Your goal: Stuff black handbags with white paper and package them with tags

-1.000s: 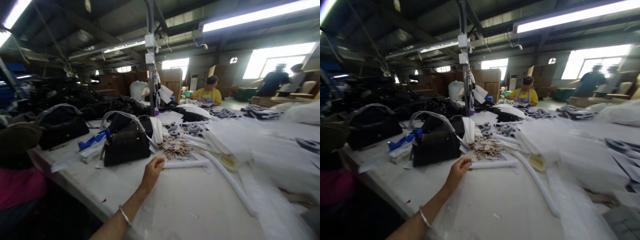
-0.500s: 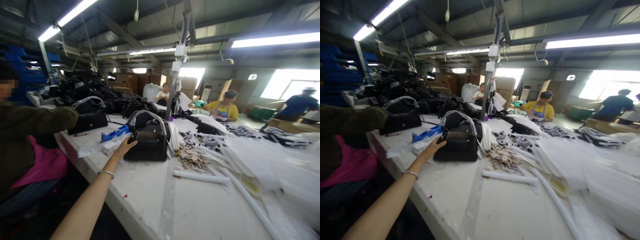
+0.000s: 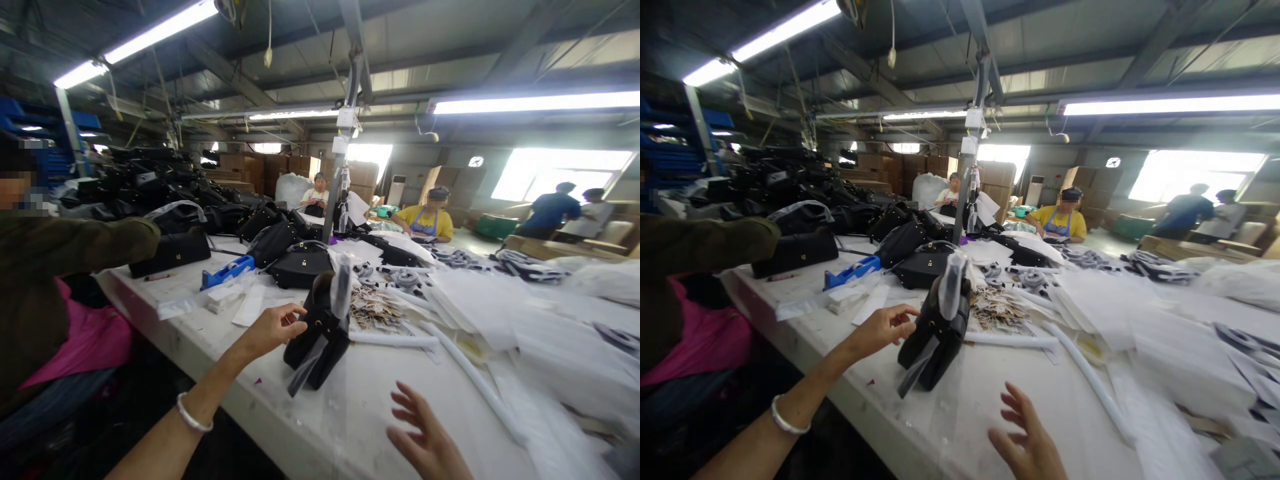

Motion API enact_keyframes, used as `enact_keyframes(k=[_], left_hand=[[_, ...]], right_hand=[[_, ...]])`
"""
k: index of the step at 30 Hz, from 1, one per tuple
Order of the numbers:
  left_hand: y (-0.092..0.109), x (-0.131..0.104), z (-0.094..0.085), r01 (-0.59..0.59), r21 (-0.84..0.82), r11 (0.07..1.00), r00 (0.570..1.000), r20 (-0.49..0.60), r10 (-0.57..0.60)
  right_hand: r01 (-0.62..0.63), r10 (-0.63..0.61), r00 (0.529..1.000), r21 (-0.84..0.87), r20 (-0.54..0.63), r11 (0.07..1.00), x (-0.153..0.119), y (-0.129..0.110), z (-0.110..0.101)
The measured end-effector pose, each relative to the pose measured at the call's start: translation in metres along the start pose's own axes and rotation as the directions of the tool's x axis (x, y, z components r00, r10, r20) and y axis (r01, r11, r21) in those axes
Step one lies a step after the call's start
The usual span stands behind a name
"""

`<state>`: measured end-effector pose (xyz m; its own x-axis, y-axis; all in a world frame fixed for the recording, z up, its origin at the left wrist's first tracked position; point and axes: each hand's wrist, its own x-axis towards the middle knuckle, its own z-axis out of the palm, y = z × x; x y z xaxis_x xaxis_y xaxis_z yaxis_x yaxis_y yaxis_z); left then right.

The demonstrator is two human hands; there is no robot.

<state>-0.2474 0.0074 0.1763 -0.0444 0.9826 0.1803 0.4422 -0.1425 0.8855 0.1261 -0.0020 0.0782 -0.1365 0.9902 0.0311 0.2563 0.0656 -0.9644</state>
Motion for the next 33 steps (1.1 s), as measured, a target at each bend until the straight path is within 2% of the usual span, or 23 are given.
enact_keyframes(k=[2, 3, 4, 6, 9, 11, 13, 15, 17, 18, 20, 22, 23, 25, 27, 28, 29, 30, 31, 32, 33], left_hand=[[-0.003, -0.002, 0.009, -0.016, 0.004, 1.0, 0.99, -0.142, 0.016], [-0.008, -0.002, 0.015, -0.016, 0.006, 1.0, 0.982, -0.187, 0.017], [-0.015, 0.0, 0.023, -0.009, -0.002, 1.0, 0.982, -0.186, 0.008], [-0.028, 0.002, 0.044, 0.013, -0.037, 0.999, 0.994, -0.112, -0.017], [-0.038, -0.001, 0.084, 0.055, -0.104, 0.993, 0.999, 0.01, -0.054], [-0.033, -0.007, 0.11, 0.054, -0.129, 0.99, 0.998, 0.045, -0.049], [-0.02, -0.016, 0.131, 0.013, -0.131, 0.991, 0.998, 0.056, -0.006], [-0.002, -0.027, 0.144, -0.043, -0.114, 0.993, 0.996, 0.078, 0.052], [0.018, -0.041, 0.151, -0.083, -0.087, 0.993, 0.983, 0.154, 0.095], [0.028, -0.049, 0.153, -0.11, -0.075, 0.991, 0.968, 0.218, 0.124], [0.045, -0.064, 0.155, -0.231, -0.055, 0.971, 0.909, 0.344, 0.236], [0.055, -0.072, 0.156, -0.409, 0.002, 0.913, 0.852, 0.358, 0.381], [0.058, -0.073, 0.156, -0.489, 0.059, 0.87, 0.832, 0.329, 0.446], [0.058, -0.066, 0.156, -0.576, 0.196, 0.794, 0.81, 0.274, 0.519], [0.051, -0.052, 0.158, -0.585, 0.299, 0.754, 0.807, 0.308, 0.504], [0.048, -0.044, 0.159, -0.579, 0.332, 0.744, 0.808, 0.351, 0.472], [0.044, -0.038, 0.16, -0.575, 0.36, 0.735, 0.807, 0.399, 0.436], [0.042, -0.032, 0.162, -0.575, 0.385, 0.721, 0.801, 0.441, 0.404], [0.042, -0.029, 0.164, -0.582, 0.411, 0.702, 0.794, 0.474, 0.381], [0.043, -0.028, 0.167, -0.595, 0.436, 0.675, 0.785, 0.497, 0.37], [0.045, -0.028, 0.17, -0.609, 0.462, 0.645, 0.777, 0.511, 0.367]], right_hand=[[0.035, -0.033, 0.999, 0.071, -0.025, 0.997, 0.005, -0.02, 0.046], [0.029, -0.026, 0.999, 0.121, -0.03, 0.992, 0.009, -0.031, 0.066], [0.021, -0.009, 0.998, 0.181, -0.069, 0.983, 0.014, -0.041, 0.081], [0.011, 0.048, 0.984, 0.321, -0.174, 0.947, 0.025, -0.061, 0.099], [-0.021, 0.176, 0.951, 0.515, -0.256, 0.857, 0.045, -0.076, 0.1], [-0.06, 0.267, 0.928, 0.602, -0.261, 0.796, 0.056, -0.075, 0.089], [-0.065, 0.319, 0.91, 0.668, -0.266, 0.741, 0.065, -0.068, 0.073], [-0.013, 0.29, 0.921, 0.725, -0.259, 0.689, 0.067, -0.059, 0.051], [0.016, 0.207, 0.958, 0.758, -0.199, 0.652, 0.062, -0.051, 0.022], [0.005, 0.162, 0.976, 0.761, -0.144, 0.648, 0.058, -0.049, 0.006], [-0.058, 0.104, 0.994, 0.733, -0.017, 0.678, 0.049, -0.044, -0.033], [-0.128, 0.126, 0.991, 0.638, 0.049, 0.759, 0.042, -0.04, -0.073], [-0.152, 0.17, 0.985, 0.557, 0.019, 0.817, 0.041, -0.038, -0.093], [-0.182, 0.257, 0.944, 0.324, -0.206, 0.928, 0.038, -0.037, -0.127], [-0.18, 0.197, 0.866, 0.08, -0.46, 0.98, 0.035, -0.042, -0.15], [-0.147, 0.113, 0.85, -0.026, -0.514, 0.989, 0.031, -0.047, -0.156], [-0.092, 0.016, 0.867, -0.127, -0.498, 0.988, 0.027, -0.053, -0.158], [-0.015, -0.082, 0.908, -0.227, -0.412, 0.974, 0.022, -0.06, -0.156], [0.079, -0.172, 0.949, -0.327, -0.265, 0.942, 0.015, -0.067, -0.152], [0.183, -0.238, 0.968, -0.426, -0.08, 0.886, 0.009, -0.073, -0.146], [0.286, -0.267, 0.957, -0.512, 0.112, 0.81, 0.003, -0.077, -0.139]])
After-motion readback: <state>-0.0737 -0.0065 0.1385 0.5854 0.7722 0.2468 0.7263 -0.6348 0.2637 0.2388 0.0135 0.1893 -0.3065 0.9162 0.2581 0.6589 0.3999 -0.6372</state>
